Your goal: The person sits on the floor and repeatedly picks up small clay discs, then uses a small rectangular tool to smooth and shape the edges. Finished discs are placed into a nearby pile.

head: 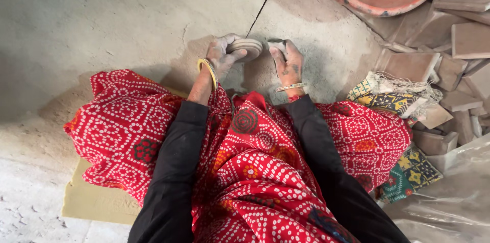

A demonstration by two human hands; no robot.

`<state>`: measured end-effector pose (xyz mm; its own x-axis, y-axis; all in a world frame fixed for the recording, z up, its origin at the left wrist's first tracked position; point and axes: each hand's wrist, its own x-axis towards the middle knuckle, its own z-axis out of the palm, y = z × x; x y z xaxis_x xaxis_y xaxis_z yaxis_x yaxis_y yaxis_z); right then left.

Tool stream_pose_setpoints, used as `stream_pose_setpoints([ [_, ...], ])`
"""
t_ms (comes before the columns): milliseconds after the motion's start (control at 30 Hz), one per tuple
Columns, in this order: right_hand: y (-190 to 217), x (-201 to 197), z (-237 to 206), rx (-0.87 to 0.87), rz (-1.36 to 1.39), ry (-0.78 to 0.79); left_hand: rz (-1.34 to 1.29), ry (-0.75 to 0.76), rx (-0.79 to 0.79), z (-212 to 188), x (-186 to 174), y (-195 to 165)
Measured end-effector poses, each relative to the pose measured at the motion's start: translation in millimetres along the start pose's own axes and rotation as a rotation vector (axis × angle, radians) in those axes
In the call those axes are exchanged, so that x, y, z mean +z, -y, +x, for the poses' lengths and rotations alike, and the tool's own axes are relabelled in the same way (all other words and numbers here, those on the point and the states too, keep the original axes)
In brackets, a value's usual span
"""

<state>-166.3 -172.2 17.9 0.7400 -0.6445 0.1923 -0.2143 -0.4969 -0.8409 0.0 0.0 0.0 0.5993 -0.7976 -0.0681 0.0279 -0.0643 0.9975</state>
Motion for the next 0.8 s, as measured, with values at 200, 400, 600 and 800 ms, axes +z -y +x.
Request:
stream_pose_setpoints([
  [200, 30.4, 12.9, 4.8, -0.164, -0.224, 0.057, 0.203, 0.005, -0.041, 6.4, 2.6, 5.7],
  [400, 68.3, 15.5, 11.2, -0.314, -0.361, 0.088, 0.667, 0.094, 0.004, 11.4, -3.1, -6.6],
  [600, 97.2, 20.3, 1.2, -0.438, -0.582, 0.183, 0.722, 0.041, -0.107, -11.8, 5.0, -17.2],
  [800, 45.6, 11.9, -5.8, -0.051, -0.416, 0.120, 0.493, 0.119, -0.193, -12.1, -0.1, -24.2],
])
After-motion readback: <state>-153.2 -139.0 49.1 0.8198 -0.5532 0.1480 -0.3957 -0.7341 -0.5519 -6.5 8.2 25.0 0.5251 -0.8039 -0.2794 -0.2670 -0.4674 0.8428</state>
